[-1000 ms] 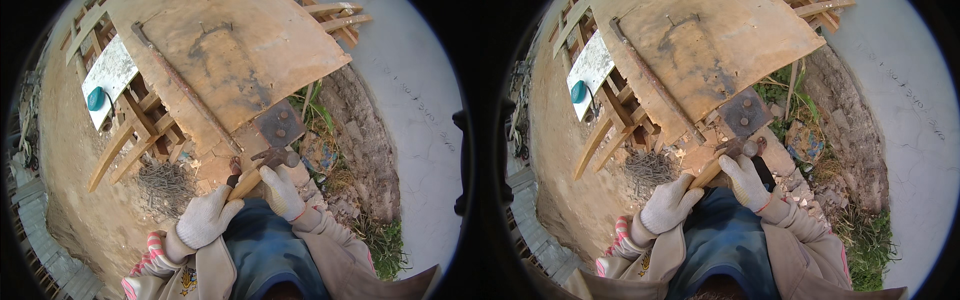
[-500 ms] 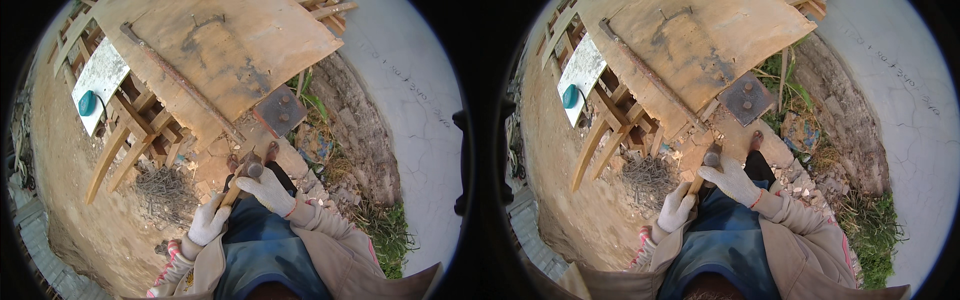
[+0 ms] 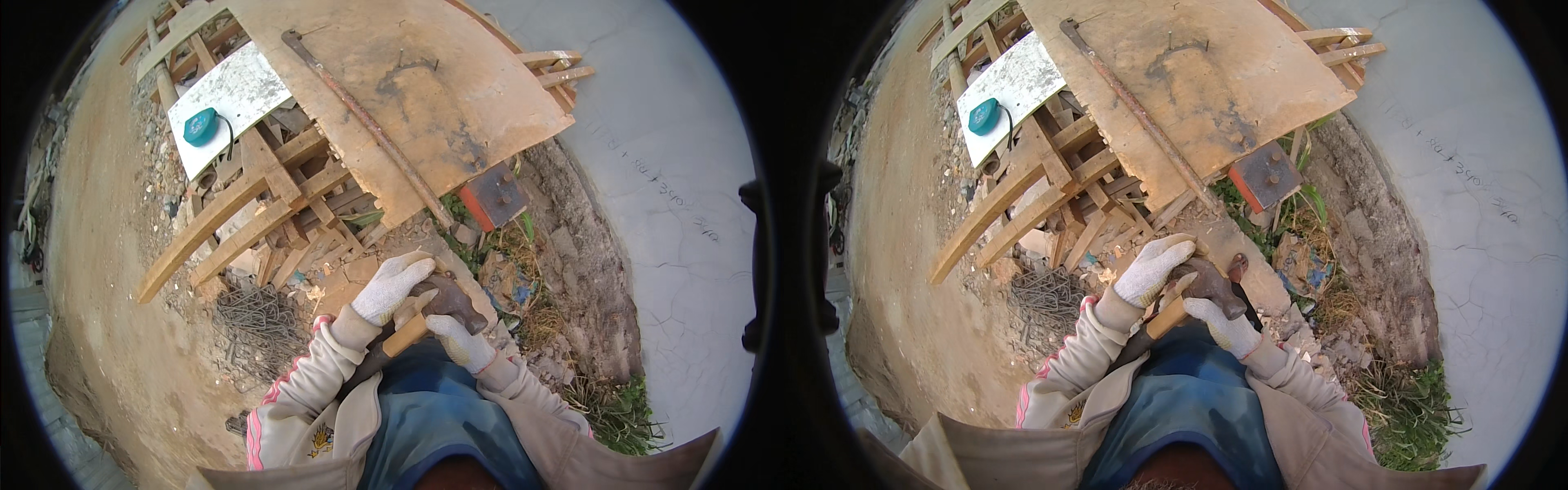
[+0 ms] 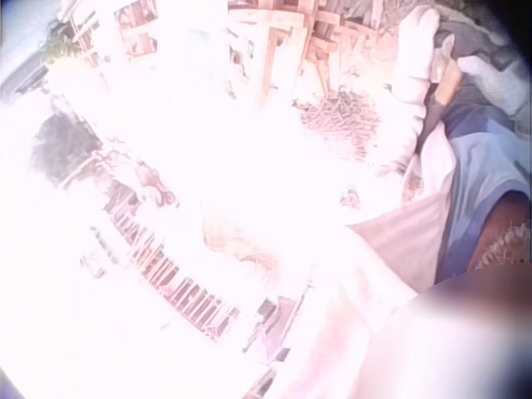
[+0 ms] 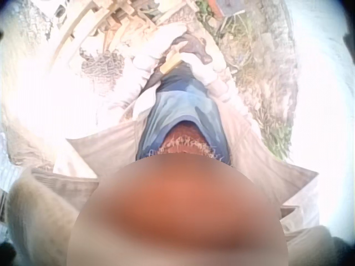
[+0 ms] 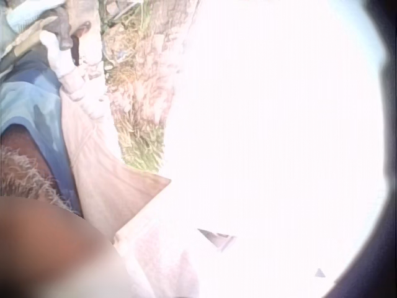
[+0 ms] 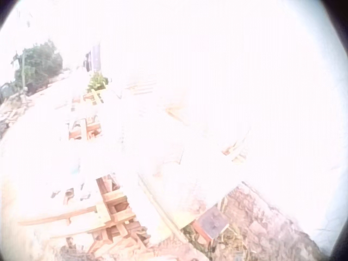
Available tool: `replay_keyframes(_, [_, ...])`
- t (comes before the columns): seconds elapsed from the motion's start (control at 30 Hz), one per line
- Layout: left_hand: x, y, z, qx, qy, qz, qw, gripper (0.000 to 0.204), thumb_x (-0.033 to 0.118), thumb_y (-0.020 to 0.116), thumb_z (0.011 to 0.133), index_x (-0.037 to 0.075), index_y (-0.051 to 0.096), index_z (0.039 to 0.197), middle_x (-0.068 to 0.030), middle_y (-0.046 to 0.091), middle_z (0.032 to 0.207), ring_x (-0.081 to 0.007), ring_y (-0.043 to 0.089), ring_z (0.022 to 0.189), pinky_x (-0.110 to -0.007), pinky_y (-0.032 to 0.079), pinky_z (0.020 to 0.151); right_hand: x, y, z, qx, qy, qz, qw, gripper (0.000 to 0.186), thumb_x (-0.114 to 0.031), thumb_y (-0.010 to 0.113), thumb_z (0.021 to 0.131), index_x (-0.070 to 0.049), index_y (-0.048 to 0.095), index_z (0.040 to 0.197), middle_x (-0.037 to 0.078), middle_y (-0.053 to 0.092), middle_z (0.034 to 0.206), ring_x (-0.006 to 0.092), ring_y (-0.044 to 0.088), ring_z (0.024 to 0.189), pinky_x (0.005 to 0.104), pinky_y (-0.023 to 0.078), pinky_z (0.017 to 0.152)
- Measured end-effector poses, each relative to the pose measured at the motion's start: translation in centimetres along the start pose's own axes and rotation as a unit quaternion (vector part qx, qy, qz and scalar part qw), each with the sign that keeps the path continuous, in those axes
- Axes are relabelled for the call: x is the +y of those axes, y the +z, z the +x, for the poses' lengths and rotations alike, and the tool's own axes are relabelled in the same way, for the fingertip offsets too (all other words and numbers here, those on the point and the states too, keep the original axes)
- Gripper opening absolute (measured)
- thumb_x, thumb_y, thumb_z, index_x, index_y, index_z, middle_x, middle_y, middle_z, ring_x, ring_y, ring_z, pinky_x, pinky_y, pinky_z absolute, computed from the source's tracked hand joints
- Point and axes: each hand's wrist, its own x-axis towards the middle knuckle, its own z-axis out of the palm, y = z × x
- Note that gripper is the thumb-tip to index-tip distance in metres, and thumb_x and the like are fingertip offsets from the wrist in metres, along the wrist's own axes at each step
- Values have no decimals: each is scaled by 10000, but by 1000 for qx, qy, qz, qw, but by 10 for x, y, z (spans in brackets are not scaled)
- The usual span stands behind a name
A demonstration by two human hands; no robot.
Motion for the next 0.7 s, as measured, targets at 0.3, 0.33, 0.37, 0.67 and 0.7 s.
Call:
replay_keyframes(0.3, [36, 29, 4, -12, 5, -146, 989, 292, 268, 644, 1075, -18, 698, 1100, -93, 706, 1033, -184, 686, 952, -315, 566, 811, -52, 11, -31, -102, -169, -53, 979, 830, -179, 743, 954, 5, 342, 1657, 137, 600, 1428, 253, 595, 1350, 413, 476, 1163])
replay_keyframes(0.33, [42, 31, 6, -5, 31, -124, 992, 289, 262, 650, 1074, -20, 706, 1100, -90, 712, 1023, -184, 687, 956, -321, 562, 838, -60, 11, -41, -93, -184, -70, 976, 843, -200, 752, 965, 5, 331, 1665, 155, 624, 1379, 266, 620, 1317, 424, 504, 1130])
replay_keyframes(0.37, [49, 33, 10, 2, 58, -103, 993, 286, 256, 655, 1072, -23, 715, 1100, -87, 717, 1014, -184, 688, 961, -327, 558, 864, -66, 10, -51, -102, -195, -47, 974, 856, -221, 762, 976, 5, 320, 1673, 173, 649, 1329, 278, 644, 1284, 436, 531, 1098])
replay_keyframes(0.67, [214, -34, 153, 306, 266, 615, 676, 453, 460, 654, 974, 60, 811, 1116, -216, 783, 1039, -409, 748, 1031, -475, 576, 917, -74, -77, -78, 188, -463, 18, 866, 630, -458, 730, 1033, -51, 514, 1463, 135, 673, 1095, 242, 697, 967, 408, 592, 903])
replay_keyframes(0.7, [230, -43, 171, 337, 260, 633, 647, 462, 466, 643, 971, 67, 812, 1130, -223, 779, 1067, -415, 735, 1065, -488, 567, 944, -76, -94, -81, 165, -488, 47, 856, 562, -443, 684, 1075, -56, 525, 1450, 133, 676, 1124, 192, 682, 948, 374, 581, 899])
